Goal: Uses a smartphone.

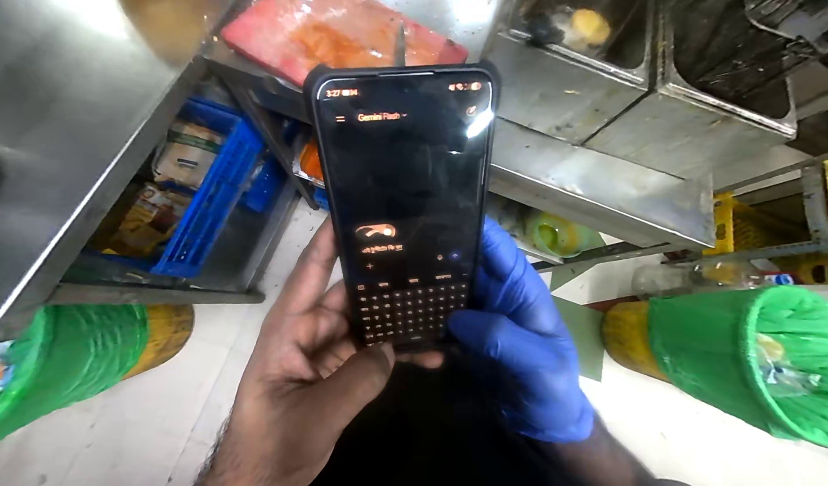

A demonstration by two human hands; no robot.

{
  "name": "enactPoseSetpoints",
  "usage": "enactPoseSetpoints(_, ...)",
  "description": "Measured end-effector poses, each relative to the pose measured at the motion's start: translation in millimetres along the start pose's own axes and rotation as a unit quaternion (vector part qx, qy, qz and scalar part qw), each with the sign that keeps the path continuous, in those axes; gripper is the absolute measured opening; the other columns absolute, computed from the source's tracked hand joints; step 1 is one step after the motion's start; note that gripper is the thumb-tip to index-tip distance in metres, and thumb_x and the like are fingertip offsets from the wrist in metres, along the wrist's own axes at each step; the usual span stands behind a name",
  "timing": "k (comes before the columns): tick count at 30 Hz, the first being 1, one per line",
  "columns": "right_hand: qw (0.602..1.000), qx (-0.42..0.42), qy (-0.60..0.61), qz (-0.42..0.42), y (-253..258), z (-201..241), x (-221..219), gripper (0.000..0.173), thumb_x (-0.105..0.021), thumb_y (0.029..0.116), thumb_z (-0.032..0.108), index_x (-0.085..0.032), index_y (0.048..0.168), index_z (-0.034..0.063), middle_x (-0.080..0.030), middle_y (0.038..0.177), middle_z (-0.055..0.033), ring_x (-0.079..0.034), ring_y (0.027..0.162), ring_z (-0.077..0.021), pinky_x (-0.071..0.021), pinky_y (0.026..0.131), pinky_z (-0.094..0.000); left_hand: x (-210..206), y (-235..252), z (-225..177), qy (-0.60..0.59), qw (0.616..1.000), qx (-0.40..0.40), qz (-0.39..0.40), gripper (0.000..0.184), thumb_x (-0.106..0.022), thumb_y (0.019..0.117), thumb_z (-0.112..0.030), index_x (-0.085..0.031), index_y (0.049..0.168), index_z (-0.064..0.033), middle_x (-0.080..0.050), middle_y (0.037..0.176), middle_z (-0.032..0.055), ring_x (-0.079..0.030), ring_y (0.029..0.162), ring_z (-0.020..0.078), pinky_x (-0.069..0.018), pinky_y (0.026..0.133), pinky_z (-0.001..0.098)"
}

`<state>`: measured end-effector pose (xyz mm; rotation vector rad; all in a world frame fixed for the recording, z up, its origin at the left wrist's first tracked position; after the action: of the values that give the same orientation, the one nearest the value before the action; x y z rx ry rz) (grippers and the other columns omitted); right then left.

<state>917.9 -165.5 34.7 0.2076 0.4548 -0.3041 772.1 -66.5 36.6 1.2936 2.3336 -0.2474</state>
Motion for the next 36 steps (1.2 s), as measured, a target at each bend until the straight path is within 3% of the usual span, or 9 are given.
enactPoseSetpoints(8,1.000,0.006,-0.002,-0.016,0.4,1.1,-2.2,0.060,-0.041,0.0914,-0.007,-0.040,0.149,0.0083,-0.064,0.116,-0.0083,-0.066,0.089,-0.0098,-0.0583,0.069,-0.0248,-0.8,-0.9,0.3,0.011,1.000,0.002,0.001,0.090,-0.052,0.0850,0.014,-0.024,0.162,-0.0230,-0.064,0.130,0.0134,-0.072,0.104,0.0308,-0.0649,0.080,0.0480)
enactPoseSetpoints(12,1.000,0.011,-0.016,-0.019,0.8,0.1,-2.6,0.057,-0.041,0.0920,-0.008,-0.043,0.147,0.0071,-0.064,0.117,-0.0083,-0.067,0.094,-0.0109,-0.0593,0.074,-0.0268,-1.0,-1.5,0.2,0.004,1.000,0.004,-0.005,0.089,-0.052,0.0846,0.015,-0.025,0.161,-0.0234,-0.064,0.130,0.0133,-0.072,0.103,0.0302,-0.0648,0.079,0.0475)
enactPoseSetpoints(24,1.000,-0.003,0.019,-0.010,1.5,-4.1,-1.7,0.066,-0.044,0.0862,-0.009,-0.042,0.149,0.0114,-0.064,0.118,-0.0086,-0.067,0.092,-0.0115,-0.0593,0.070,-0.0274,1.4,-0.3,0.3,-0.003,1.000,0.002,0.001,0.090,-0.050,0.0845,0.015,-0.023,0.162,-0.0221,-0.064,0.128,0.0140,-0.071,0.103,0.0294,-0.0643,0.082,0.0473)
enactPoseSetpoints(31,1.000,-0.001,0.015,-0.002,4.7,-5.1,-1.3,0.068,-0.045,0.0847,-0.010,-0.041,0.149,0.0102,-0.063,0.122,-0.0091,-0.067,0.098,-0.0130,-0.0598,0.075,-0.0298,3.2,1.0,0.3,-0.008,1.000,-0.002,-0.001,0.089,-0.051,0.0851,0.015,-0.023,0.162,-0.0222,-0.063,0.131,0.0144,-0.071,0.104,0.0301,-0.0642,0.082,0.0480)
enactPoseSetpoints(36,1.000,-0.009,0.017,-0.006,6.9,-6.4,-1.2,0.068,-0.045,0.0843,-0.010,-0.042,0.148,0.0118,-0.064,0.118,-0.0085,-0.067,0.093,-0.0120,-0.0594,0.071,-0.0281,4.9,3.1,1.0,-0.015,1.000,-0.006,0.001,0.089,-0.050,0.0852,0.015,-0.024,0.161,-0.0217,-0.062,0.131,0.0149,-0.071,0.106,0.0308,-0.0640,0.082,0.0485)
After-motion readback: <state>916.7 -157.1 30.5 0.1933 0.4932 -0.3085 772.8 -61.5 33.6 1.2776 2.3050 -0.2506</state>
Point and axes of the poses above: each hand's wrist, its own y-axis towards the middle knuckle, its own x-axis out of the back of the hand, z = x × y, the point moved 2 cm from there along y, towards the middle knuckle
